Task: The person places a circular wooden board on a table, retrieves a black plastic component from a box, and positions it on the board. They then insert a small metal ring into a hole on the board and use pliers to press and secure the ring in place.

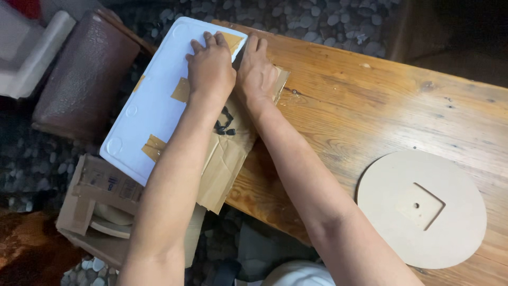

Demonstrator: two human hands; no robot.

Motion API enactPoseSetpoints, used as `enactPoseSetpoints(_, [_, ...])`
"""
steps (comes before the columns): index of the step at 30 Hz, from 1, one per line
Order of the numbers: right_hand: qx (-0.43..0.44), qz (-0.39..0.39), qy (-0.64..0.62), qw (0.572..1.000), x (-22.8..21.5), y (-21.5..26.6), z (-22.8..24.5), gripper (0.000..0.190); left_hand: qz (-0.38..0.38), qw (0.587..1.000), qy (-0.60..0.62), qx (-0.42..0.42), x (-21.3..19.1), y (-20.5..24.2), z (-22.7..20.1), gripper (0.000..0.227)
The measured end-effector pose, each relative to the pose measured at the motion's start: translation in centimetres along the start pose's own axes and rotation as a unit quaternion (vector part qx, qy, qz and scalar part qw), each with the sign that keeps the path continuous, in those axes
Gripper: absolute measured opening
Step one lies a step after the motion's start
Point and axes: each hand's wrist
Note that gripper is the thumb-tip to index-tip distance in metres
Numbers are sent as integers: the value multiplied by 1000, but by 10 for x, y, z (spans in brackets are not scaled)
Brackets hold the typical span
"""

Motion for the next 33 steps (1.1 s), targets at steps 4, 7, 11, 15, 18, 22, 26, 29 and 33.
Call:
enactPoseSetpoints(4, [-13, -28, 11, 999, 4, -1, -1, 37, -21, 999, -26, -1, 2, -1, 0, 74])
enactPoseSetpoints(7, [-13, -29, 5, 999, 3, 0, 0, 35, -29, 999, -27, -1, 5, -3, 1, 71])
enactPoseSetpoints(11, [-37, -51, 11, 998, 12, -2, -6, 39, -9, 1000, -26, -3, 0, -2, 0, 75])
enactPoseSetpoints(15, [-40, -58, 13, 997, 18, -4, -10, 18, -14, 999, -34, -2, 3, -2, 0, 74])
enactPoseSetpoints(18, [-29, -50, 19, 998, 13, -3, -8, 41, -31, 999, -34, -7, 5, -3, 0, 73])
enactPoseSetpoints(22, [-22, -57, 6, 998, 11, -2, -7, 28, -29, 999, -29, -7, 3, -1, 0, 68])
enactPoseSetpoints(26, [-44, -50, 0, 998, 4, 2, -7, 38, -24, 999, -21, -19, -7, 5, -4, 70])
enactPoseSetpoints(29, [-50, -80, -26, 995, 8, -2, -14, 31, -59, 998, -16, -28, -12, 5, -7, 65])
enactPoseSetpoints(33, [-48, -83, -36, 995, 17, -8, -23, 32, 11, 999, 36, -22, -24, 3, -4, 73])
Point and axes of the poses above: each hand's wrist, its own y-axis away from the middle knuckle, its own x-axis out of the palm, z = x × y, and after that the axes turned 3 degrees about -y, right-handed
